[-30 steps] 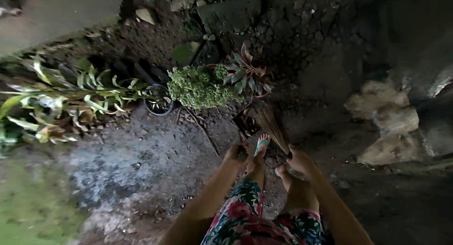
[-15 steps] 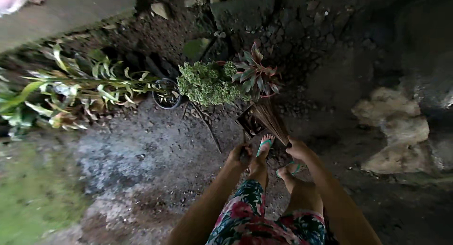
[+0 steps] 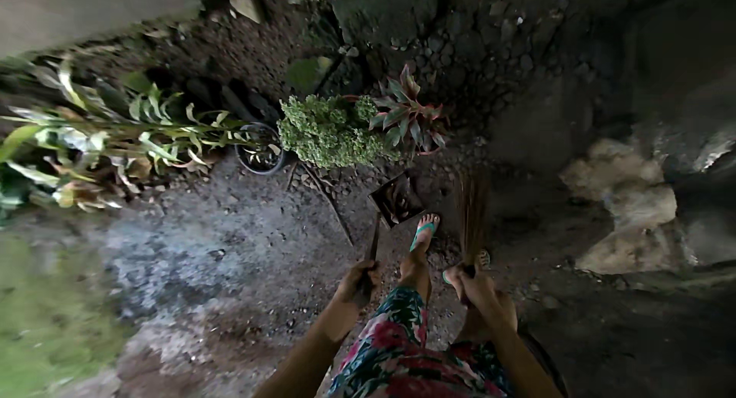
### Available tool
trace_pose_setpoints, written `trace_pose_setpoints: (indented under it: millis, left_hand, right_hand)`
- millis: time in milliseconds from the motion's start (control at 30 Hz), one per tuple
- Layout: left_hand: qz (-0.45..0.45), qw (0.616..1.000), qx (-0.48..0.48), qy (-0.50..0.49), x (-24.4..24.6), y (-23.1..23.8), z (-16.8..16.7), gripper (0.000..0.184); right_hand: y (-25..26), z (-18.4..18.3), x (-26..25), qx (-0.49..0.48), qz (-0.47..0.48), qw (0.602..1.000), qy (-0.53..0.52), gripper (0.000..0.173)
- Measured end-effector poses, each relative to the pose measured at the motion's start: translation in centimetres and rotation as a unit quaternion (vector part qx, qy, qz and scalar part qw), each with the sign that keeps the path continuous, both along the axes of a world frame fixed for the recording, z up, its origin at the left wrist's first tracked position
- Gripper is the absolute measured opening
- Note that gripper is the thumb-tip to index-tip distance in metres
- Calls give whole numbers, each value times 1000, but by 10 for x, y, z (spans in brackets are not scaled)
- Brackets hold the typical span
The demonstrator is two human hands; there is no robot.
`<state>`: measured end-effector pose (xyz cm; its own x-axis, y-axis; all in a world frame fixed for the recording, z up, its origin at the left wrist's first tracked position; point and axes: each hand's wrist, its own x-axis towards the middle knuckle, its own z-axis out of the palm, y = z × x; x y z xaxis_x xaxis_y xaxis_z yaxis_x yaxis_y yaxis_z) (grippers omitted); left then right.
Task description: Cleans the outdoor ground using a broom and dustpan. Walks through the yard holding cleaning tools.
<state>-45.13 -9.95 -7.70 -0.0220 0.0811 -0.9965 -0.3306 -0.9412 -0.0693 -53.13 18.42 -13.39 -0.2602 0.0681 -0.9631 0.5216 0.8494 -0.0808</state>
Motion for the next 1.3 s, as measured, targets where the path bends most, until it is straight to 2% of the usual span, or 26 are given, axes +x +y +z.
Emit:
trace_pose_setpoints:
  millis: [67,133,267,367,433,567,633,700,900,967,1067,1133,1200,1300]
  left_hand:
    - [5,1000,-16,-14,1,4,-10,15]
    - [30,999,-17,-17,-1,5,-22,14]
    - [48,999,-7,-16,5,3,-39,15]
    - [67,997,-15,-29,12,3,-42,10]
    - [54,998,-18,-24,18,3,-42,11]
    - [12,999,-42,-32,19,4,-38,16]
    - [-1,999,-34,-21,24,0,-40,19]
    - [1,1000,-25,-12,29,-4,-41,20]
    - [48,999,-7,5,37,-3,-41,19]
    - [39,999,-8,-2,35,-1,-41,19]
    - [42,998,-27,-26,29,3,-41,18]
    - [51,998,-28,-33,26,2,-40,17]
    - [58,997,-29,-37,29,-1,-39,15]
    - [53,998,-11,-15,48,-14,-34,16]
  right_hand:
    - [-19,-16,13,-29,-10,999,-21,74]
    - [-29,-15,18,-68,35,996,-51,77]
    - [-22,14,8,-125,120,980,-95,77]
    - [-27,30,-7,-132,184,971,-77,75]
    - [-44,19,-24,-120,196,972,-57,76]
    - [-81,-41,-60,-81,215,973,5,77]
    - [-87,-56,-70,-78,205,976,-4,78]
    - [-79,-45,-76,-89,210,973,-27,78]
    - [-46,38,-81,-80,223,970,-59,76]
    - [-54,32,-77,-53,238,969,-42,76]
    - [-75,-16,-68,-30,248,968,-18,79]
    - [-81,-35,-60,-39,241,969,-30,80]
    - [-76,-31,-53,-69,227,970,-57,80]
    - [-51,-5,-48,-103,200,972,-67,78]
